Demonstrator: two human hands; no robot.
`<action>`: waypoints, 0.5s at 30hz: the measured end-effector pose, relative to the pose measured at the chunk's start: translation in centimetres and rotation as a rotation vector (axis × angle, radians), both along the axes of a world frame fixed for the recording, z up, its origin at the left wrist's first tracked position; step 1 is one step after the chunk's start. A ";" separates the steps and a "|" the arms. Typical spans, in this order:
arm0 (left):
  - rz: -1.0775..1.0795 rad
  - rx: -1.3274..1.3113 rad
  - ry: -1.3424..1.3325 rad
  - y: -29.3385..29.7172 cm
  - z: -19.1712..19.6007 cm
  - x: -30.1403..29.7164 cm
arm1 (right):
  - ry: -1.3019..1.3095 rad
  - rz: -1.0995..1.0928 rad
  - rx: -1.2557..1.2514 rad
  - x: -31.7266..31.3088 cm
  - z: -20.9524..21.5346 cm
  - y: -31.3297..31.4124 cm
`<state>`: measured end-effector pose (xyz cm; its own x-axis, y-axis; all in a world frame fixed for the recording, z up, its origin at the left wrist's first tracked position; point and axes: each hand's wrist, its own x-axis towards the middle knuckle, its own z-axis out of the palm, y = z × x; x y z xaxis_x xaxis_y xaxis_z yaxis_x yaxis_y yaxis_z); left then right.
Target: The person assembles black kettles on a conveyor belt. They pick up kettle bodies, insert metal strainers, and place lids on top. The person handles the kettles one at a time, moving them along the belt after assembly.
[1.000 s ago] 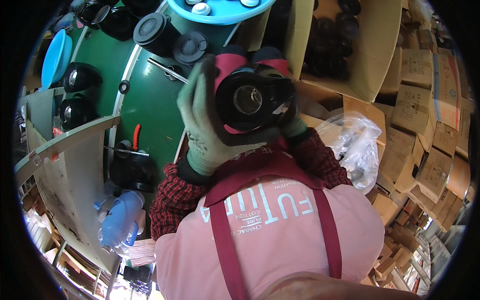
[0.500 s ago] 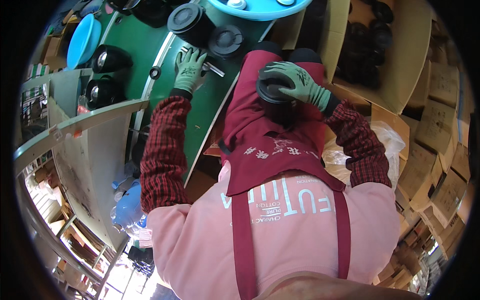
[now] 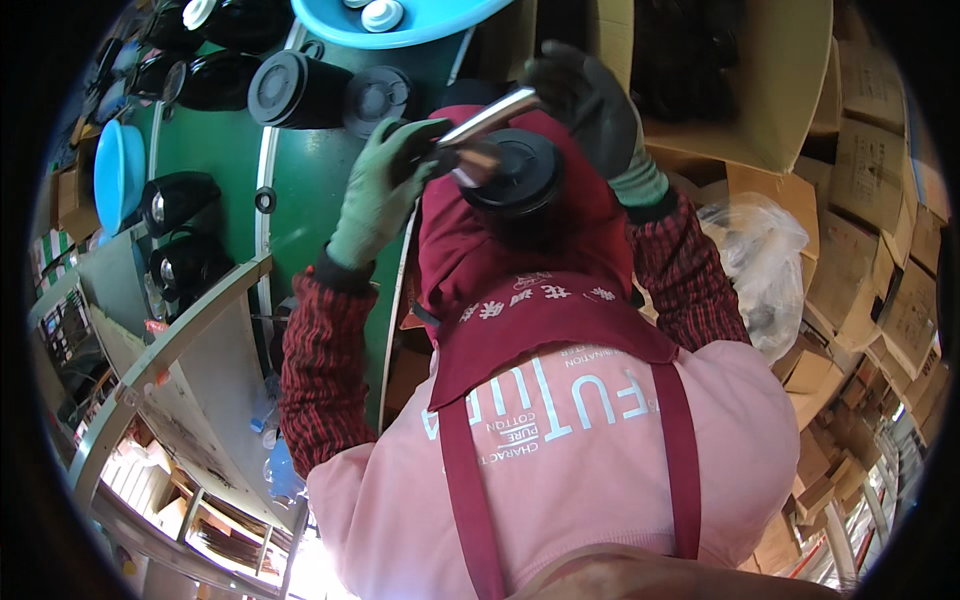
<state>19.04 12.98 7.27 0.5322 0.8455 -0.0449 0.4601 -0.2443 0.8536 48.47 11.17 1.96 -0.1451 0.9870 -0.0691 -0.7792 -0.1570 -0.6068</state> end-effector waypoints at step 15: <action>-0.311 0.258 0.309 1.2 -0.5 5.0 | -0.537 0.107 0.318 2.1 -0.9 1.1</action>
